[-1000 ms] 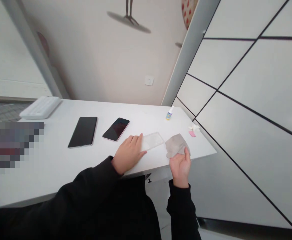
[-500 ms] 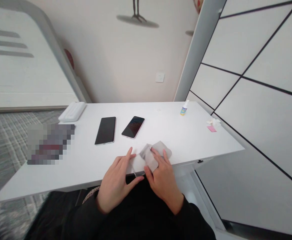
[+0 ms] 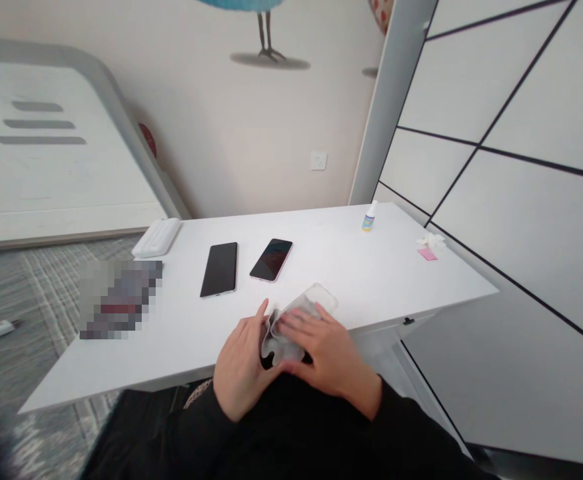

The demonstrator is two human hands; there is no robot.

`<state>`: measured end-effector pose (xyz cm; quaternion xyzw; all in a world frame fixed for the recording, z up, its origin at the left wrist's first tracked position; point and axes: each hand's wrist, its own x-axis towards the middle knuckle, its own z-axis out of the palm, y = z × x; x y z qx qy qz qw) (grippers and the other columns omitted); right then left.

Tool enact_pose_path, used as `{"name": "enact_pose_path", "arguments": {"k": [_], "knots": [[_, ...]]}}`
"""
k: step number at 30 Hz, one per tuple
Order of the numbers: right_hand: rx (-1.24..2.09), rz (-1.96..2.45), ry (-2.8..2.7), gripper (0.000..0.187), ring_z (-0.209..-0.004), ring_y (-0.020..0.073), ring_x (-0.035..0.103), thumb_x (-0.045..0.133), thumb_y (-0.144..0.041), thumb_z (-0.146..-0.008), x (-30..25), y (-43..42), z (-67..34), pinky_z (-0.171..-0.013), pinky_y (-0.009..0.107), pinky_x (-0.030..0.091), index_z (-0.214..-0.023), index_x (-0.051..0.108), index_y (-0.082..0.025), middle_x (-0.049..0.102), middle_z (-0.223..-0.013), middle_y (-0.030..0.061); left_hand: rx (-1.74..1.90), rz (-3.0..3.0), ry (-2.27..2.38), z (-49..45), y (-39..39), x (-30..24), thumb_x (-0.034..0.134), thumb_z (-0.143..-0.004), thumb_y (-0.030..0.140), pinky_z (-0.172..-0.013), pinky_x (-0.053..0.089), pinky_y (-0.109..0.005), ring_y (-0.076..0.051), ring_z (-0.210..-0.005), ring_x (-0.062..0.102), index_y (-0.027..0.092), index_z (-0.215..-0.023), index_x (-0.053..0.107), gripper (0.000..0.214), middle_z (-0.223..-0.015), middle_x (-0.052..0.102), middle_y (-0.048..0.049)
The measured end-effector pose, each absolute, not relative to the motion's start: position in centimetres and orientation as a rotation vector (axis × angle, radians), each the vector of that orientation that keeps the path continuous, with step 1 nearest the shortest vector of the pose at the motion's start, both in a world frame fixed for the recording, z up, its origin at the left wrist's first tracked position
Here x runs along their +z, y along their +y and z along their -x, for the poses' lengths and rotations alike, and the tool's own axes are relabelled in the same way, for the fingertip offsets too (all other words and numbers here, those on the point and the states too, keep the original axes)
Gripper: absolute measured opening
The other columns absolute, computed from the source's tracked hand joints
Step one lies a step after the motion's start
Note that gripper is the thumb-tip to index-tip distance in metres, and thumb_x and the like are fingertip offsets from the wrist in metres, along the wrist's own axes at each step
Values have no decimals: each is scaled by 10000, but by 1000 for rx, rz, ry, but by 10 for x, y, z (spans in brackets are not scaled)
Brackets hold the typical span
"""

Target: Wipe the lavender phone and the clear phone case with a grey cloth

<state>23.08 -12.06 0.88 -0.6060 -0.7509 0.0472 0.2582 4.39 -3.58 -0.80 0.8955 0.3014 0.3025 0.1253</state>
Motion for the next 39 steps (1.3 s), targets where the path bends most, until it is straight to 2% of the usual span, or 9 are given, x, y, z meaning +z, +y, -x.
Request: {"name": "enact_pose_path", "arguments": {"k": [3,6,12,15,21,27,32,36,39], "knots": [[-38,1840,-1939,658,-1389,344,526,361,-632,-1044,13,-119,-235,-1230,653,237,-1443,577,-157,577,-1470,166,904,-2596,873,-44,-36,-9,800,-810,487,-917,548,-436,-297,-1052,646,173,-1584,179,1041,-1179,669,-119],[31,1691,-2075,894,-1416,360,489,469,-798,-913,14,-118,-234,-1252,601,242,-1483,526,-112,523,-1513,186,895,-2576,878,-44,-35,-9,825,-790,443,-897,555,-420,-286,-1033,648,173,-1583,187,1052,-1158,672,-106],[35,1830,-1897,735,-1370,347,546,286,-692,-1032,16,-114,-232,-1241,673,162,-1390,624,-147,617,-1428,157,883,-2604,885,-44,-34,-7,862,-743,461,-905,551,-432,-292,-1033,628,149,-1567,222,1089,-1138,668,-103],[145,1582,-2049,885,-1395,340,519,444,-814,-913,15,-118,-224,-1260,574,231,-1432,576,-110,569,-1477,167,872,-2596,915,-44,-36,-6,873,-733,382,-870,560,-421,-274,-975,627,155,-1571,211,1091,-1073,655,-78],[104,1681,-1913,401,-1124,254,724,472,-519,-1057,24,-122,-261,-1259,605,196,-994,763,-250,777,-1176,39,868,-2623,916,-43,-38,-4,848,-751,458,-899,553,-435,-281,-1003,604,136,-1559,240,1060,-1089,633,-85],[111,1517,-2118,747,-1392,306,529,523,-695,-960,15,-118,-233,-1276,576,180,-1449,552,-131,582,-1471,153,806,-2613,891,-44,-37,-6,833,-757,332,-897,560,-427,-277,-1017,605,170,-1595,157,1089,-1115,616,-87],[-20,1696,-1978,514,-1291,307,624,420,-561,-1059,14,-113,-240,-1243,694,33,-1357,644,-207,673,-1366,125,837,-2612,919,-44,-38,-7,793,-803,417,-924,550,-455,-296,-1061,597,168,-1583,207,1006,-1149,616,-104],[39,1504,-2157,639,-1319,306,600,513,-636,-995,15,-116,-248,-1277,608,13,-1392,607,-143,655,-1385,149,812,-2600,941,-45,-39,-7,805,-789,355,-888,561,-426,-281,-1024,606,171,-1593,177,1037,-1111,620,-85],[30,1521,-2163,442,-1287,268,629,463,-495,-1063,16,-119,-252,-1274,590,-41,-1349,647,-212,700,-1333,87,829,-2618,954,-46,-38,-7,798,-797,420,-891,554,-430,-290,-1025,605,167,-1592,193,1031,-1110,619,-89]]}}
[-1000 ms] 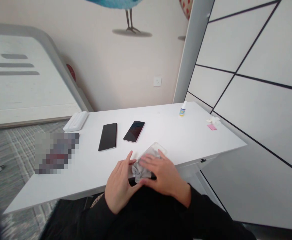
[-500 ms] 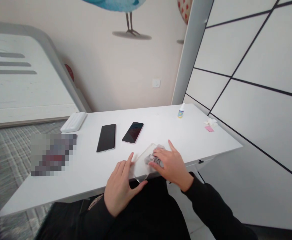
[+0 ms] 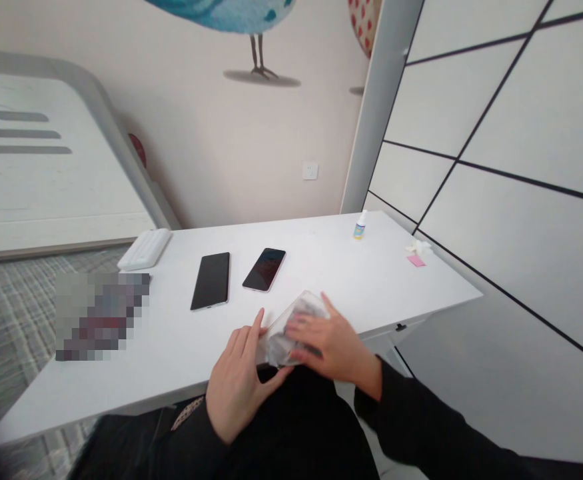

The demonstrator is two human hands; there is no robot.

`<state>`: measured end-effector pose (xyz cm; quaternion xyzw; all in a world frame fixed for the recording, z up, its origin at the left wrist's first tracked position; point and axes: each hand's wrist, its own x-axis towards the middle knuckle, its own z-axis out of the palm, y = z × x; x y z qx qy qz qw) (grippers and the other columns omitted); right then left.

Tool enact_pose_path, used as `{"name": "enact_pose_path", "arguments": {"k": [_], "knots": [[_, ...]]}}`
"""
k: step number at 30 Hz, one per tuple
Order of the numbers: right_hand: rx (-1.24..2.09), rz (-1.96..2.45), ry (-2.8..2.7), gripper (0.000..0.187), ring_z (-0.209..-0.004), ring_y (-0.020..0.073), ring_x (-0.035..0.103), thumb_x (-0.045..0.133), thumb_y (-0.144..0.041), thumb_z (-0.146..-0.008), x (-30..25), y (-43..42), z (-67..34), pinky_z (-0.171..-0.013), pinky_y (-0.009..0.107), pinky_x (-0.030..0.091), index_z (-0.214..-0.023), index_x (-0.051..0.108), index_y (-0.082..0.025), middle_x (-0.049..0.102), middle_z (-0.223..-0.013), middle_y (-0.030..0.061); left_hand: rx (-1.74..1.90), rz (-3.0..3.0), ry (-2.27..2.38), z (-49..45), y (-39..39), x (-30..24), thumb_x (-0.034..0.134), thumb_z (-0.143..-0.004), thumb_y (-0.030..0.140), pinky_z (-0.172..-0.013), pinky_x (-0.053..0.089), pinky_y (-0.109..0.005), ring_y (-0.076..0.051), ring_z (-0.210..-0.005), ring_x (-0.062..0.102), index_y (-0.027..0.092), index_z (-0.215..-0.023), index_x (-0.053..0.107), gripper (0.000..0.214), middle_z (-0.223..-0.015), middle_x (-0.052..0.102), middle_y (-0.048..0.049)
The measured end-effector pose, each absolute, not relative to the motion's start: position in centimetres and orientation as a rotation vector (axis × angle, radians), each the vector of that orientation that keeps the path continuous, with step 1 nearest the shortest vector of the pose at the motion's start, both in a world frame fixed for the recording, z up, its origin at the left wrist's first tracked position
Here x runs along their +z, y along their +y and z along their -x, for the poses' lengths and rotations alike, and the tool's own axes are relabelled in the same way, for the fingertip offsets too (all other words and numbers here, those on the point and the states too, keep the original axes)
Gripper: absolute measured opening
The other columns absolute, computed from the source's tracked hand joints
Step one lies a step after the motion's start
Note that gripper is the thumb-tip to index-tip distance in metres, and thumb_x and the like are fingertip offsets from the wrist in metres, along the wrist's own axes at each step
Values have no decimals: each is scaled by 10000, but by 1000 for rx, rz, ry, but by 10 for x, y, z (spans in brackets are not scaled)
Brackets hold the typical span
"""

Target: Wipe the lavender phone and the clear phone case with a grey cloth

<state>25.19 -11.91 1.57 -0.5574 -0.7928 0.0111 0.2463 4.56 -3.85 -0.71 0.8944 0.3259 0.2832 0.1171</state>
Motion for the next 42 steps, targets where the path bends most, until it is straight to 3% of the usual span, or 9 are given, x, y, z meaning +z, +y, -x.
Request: {"name": "enact_pose_path", "arguments": {"k": [6,10,13,17,22,26,34,37,42], "knots": [[131,1373,-2273,698,-1294,296,623,513,-717,-953,17,-120,-259,-1274,597,59,-1387,621,-182,689,-1339,134,809,-2642,939,-47,-38,-6,776,-805,442,-873,553,-418,-288,-1009,603,156,-1595,167,1038,-1101,619,-90],[-62,1624,-2090,466,-1221,305,673,417,-509,-1073,18,-113,-260,-1237,688,-4,-1306,684,-206,736,-1253,127,808,-2652,976,-48,-37,-5,773,-815,488,-902,540,-449,-299,-1015,593,160,-1594,164,1042,-1109,612,-94],[31,1365,-2283,794,-1312,316,605,472,-749,-949,19,-107,-255,-1280,581,103,-1401,597,-108,657,-1374,174,791,-2623,972,-48,-37,-5,793,-797,407,-885,546,-431,-287,-1003,594,163,-1590,168,1038,-1088,608,-81],[-75,1573,-2140,557,-1219,306,673,314,-556,-1082,19,-98,-255,-1264,630,37,-1293,684,-196,723,-1279,136,809,-2657,972,-48,-36,-5,766,-829,438,-921,529,-451,-303,-1045,584,155,-1572,218,966,-1134,602,-101],[35,1348,-2287,778,-1329,316,589,446,-789,-931,12,-93,-251,-1258,579,214,-1313,663,-147,661,-1377,161,803,-2677,989,-49,-35,-5,807,-790,421,-880,539,-430,-282,-990,573,132,-1569,228,1012,-1083,591,-80],[-52,1590,-2176,549,-1342,302,580,304,-536,-1091,13,-93,-254,-1241,666,137,-1382,624,-199,671,-1371,121,785,-2701,1044,-50,-37,-3,766,-829,457,-894,529,-449,-295,-1018,557,114,-1548,289,929,-1105,588,-96],[-113,1585,-2229,516,-1317,315,600,367,-517,-1083,18,-98,-259,-1229,697,126,-1412,605,-198,658,-1386,130,726,-2706,1052,-50,-38,-1,753,-838,464,-888,521,-456,-298,-1013,547,141,-1570,262,939,-1112,580,-95],[20,1346,-2396,689,-1377,302,544,476,-670,-993,18,-103,-260,-1265,600,154,-1452,563,-164,636,-1413,145,707,-2697,1027,-51,-38,-1,784,-804,447,-861,522,-431,-281,-980,552,157,-1558,295,945,-1070,574,-75],[-99,1527,-2243,476,-1280,302,632,424,-516,-1070,22,-109,-271,-1248,660,85,-1349,658,-208,704,-1319,114,738,-2751,1067,-52,-38,-2,752,-828,456,-880,508,-438,-296,-1016,551,125,-1532,338,881,-1118,585,-102]]}}
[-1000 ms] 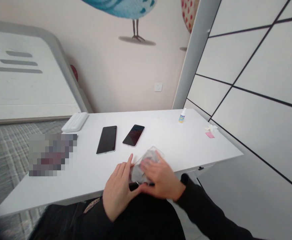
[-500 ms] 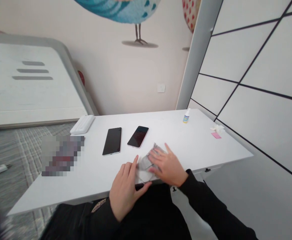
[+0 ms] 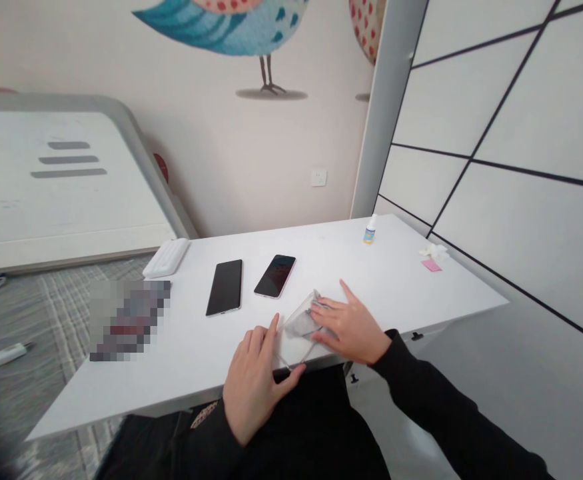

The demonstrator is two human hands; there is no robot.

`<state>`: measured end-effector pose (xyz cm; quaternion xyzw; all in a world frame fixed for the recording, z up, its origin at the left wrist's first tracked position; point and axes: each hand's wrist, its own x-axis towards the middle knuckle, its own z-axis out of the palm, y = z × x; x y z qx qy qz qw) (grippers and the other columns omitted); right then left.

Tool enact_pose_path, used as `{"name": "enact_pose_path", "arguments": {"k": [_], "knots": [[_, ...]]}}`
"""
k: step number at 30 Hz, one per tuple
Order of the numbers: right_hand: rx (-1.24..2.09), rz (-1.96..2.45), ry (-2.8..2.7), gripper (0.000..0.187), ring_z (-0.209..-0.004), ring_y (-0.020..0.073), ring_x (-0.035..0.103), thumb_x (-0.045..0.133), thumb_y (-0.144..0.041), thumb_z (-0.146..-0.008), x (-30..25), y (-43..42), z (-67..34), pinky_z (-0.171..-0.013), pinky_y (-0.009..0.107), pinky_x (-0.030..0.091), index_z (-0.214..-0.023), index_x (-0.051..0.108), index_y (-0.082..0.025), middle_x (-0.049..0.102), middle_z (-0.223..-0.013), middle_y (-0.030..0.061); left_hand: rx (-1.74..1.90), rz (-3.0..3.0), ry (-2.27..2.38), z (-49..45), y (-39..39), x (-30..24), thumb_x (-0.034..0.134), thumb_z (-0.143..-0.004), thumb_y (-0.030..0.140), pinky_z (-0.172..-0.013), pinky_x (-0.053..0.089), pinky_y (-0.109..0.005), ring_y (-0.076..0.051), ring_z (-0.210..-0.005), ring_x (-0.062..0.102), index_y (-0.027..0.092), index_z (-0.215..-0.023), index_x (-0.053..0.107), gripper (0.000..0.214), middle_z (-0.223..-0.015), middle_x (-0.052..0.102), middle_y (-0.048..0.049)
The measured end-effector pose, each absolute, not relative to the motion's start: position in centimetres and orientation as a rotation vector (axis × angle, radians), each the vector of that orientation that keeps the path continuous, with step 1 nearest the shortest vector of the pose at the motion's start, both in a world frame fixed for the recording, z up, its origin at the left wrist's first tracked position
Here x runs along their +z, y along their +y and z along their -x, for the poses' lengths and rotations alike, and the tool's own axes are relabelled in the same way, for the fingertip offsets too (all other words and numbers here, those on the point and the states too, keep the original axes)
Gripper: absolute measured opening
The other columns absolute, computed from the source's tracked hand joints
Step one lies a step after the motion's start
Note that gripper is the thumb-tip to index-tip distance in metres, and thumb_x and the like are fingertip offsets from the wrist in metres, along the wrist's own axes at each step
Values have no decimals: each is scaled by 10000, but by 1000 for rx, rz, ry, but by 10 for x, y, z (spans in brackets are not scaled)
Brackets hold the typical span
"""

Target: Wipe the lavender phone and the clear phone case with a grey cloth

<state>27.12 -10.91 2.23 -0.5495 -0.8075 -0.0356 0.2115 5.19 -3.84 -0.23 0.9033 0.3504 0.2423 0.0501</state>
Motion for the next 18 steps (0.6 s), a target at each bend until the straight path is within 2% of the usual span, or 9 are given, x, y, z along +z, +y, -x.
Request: {"name": "enact_pose_path", "arguments": {"k": [3,7,11,15,18], "knots": [[45,1357,-2337,649,-1298,295,618,449,-679,-1001,25,-114,-274,-1276,572,128,-1355,647,-172,695,-1331,133,729,-2750,1036,-53,-39,-2,782,-797,417,-889,508,-431,-290,-1013,553,122,-1527,342,902,-1112,584,-95],[-114,1549,-2166,507,-1112,295,727,427,-556,-1058,27,-115,-274,-1259,635,116,-1221,727,-182,766,-1188,121,716,-2768,1061,-55,-39,-2,742,-837,446,-890,502,-448,-298,-1011,547,108,-1504,382,830,-1113,585,-106],[-40,1379,-2243,618,-1156,282,707,486,-675,-986,26,-113,-269,-1240,531,291,-1249,710,-163,750,-1231,124,720,-2754,1041,-56,-38,-2,758,-812,420,-887,506,-433,-294,-1021,556,138,-1514,370,850,-1106,583,-92],[-154,1644,-2097,507,-1085,286,736,414,-538,-1061,27,-110,-265,-1213,582,310,-1151,754,-172,769,-1174,131,737,-2766,1061,-56,-37,-1,731,-844,447,-891,507,-447,-301,-1022,549,116,-1510,374,825,-1116,581,-108],[-64,1430,-2234,630,-1193,297,687,477,-678,-984,24,-108,-259,-1191,518,378,-1240,714,-154,723,-1284,135,706,-2776,1039,-56,-38,0,771,-808,379,-871,514,-434,-292,-1001,548,103,-1512,363,860,-1089,578,-99]]}}
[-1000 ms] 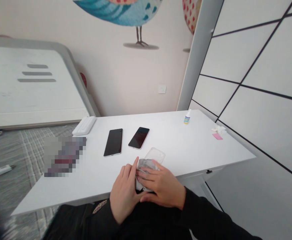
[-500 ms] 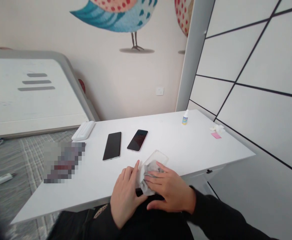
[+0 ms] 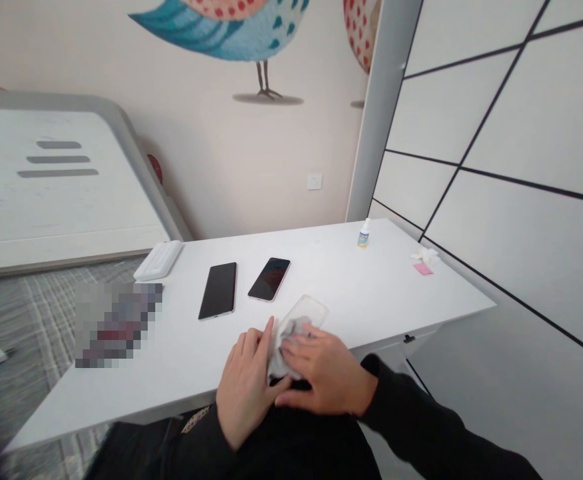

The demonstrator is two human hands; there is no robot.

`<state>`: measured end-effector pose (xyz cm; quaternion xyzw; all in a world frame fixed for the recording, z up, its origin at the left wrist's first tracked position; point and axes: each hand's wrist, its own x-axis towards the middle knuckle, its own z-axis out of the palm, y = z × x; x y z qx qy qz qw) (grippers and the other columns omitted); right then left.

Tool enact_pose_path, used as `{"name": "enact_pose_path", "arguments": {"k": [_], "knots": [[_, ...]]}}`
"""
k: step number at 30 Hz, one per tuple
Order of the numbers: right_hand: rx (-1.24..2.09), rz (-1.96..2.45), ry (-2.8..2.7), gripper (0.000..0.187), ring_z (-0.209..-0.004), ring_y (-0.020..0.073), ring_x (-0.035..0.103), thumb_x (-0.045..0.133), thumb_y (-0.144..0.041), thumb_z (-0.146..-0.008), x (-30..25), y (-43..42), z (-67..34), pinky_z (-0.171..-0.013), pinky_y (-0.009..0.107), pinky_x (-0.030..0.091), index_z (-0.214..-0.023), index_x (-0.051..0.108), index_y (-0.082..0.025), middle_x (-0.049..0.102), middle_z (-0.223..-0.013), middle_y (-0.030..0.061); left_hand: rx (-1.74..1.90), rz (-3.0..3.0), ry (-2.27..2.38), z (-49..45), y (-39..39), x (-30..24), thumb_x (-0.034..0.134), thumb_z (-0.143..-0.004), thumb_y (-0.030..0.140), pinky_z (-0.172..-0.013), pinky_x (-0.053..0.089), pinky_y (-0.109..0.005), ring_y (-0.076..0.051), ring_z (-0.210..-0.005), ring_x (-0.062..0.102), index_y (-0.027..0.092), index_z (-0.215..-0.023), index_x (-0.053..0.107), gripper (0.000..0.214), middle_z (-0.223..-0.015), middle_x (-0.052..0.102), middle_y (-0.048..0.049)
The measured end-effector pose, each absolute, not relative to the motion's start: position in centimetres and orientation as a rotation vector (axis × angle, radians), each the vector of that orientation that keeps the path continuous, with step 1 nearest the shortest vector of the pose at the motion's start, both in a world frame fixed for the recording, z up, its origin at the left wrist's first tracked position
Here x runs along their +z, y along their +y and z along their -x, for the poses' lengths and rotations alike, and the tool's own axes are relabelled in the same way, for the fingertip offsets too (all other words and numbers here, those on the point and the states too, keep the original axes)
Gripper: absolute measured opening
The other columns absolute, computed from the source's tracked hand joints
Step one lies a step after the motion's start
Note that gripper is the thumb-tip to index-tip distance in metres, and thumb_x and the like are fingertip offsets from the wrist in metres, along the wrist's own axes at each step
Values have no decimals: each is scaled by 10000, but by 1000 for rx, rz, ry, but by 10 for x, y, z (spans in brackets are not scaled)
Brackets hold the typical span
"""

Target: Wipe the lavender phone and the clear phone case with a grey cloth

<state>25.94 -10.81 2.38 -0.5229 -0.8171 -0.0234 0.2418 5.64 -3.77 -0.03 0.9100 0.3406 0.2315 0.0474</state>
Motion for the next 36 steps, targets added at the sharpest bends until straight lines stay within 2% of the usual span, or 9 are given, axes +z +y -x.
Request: {"name": "enact_pose_path", "arguments": {"k": [5,9,12,16,20,24,28,31,36], "knots": [[-126,1675,-2044,540,-1188,288,690,342,-535,-1079,20,-102,-258,-1211,591,297,-1242,711,-177,728,-1271,134,770,-2753,1067,-56,-39,-1,725,-853,426,-881,508,-437,-290,-1003,544,132,-1531,341,833,-1092,571,-93],[34,1411,-2274,635,-1277,280,633,480,-701,-973,21,-95,-256,-1199,512,352,-1297,676,-192,690,-1351,109,747,-2732,1038,-55,-39,-1,740,-835,345,-878,514,-430,-284,-998,538,118,-1555,283,883,-1071,567,-81],[-123,1717,-2071,453,-1182,288,689,408,-491,-1075,20,-91,-253,-1220,628,247,-1263,702,-203,729,-1277,116,764,-2739,1055,-54,-39,0,715,-859,396,-895,516,-442,-294,-1012,533,100,-1556,279,874,-1089,565,-98],[-11,1418,-2303,860,-1385,326,528,532,-786,-893,15,-98,-247,-1241,521,288,-1438,570,-122,589,-1465,162,735,-2719,1058,-53,-40,0,754,-810,326,-892,529,-434,-283,-995,536,87,-1564,256,935,-1070,560,-87],[-34,1747,-2081,579,-1348,342,561,373,-593,-1057,15,-105,-247,-1224,697,115,-1434,583,-208,605,-1452,133,796,-2738,1060,-53,-41,-2,714,-857,429,-888,529,-438,-294,-1010,534,94,-1570,248,915,-1089,570,-99],[128,1487,-2327,909,-1468,349,414,534,-791,-887,18,-107,-243,-1259,595,170,-1537,456,-162,503,-1546,148,798,-2699,1049,-52,-40,-2,742,-820,363,-869,537,-423,-280,-985,539,112,-1575,238,942,-1059,563,-79],[15,1808,-2064,716,-1420,380,470,413,-694,-1000,17,-108,-237,-1212,720,97,-1509,500,-198,520,-1531,152,823,-2717,1038,-52,-38,-3,713,-839,375,-899,529,-450,-296,-1003,532,98,-1577,228,926,-1075,568,-98],[120,1579,-2275,987,-1481,391,371,524,-838,-850,16,-111,-232,-1239,664,139,-1574,396,-178,459,-1577,151,810,-2688,1037,-52,-40,-3,726,-813,342,-875,536,-438,-285,-980,536,121,-1595,185,976,-1056,564,-82],[-5,1747,-2128,822,-1423,437,424,493,-746,-936,20,-113,-234,-1184,776,71,-1541,456,-191,490,-1553,159,823,-2695,1057,-51,-41,-3,722,-833,397,-900,530,-454,-299,-1008,534,106,-1589,199,964,-1091,571,-103]]}}
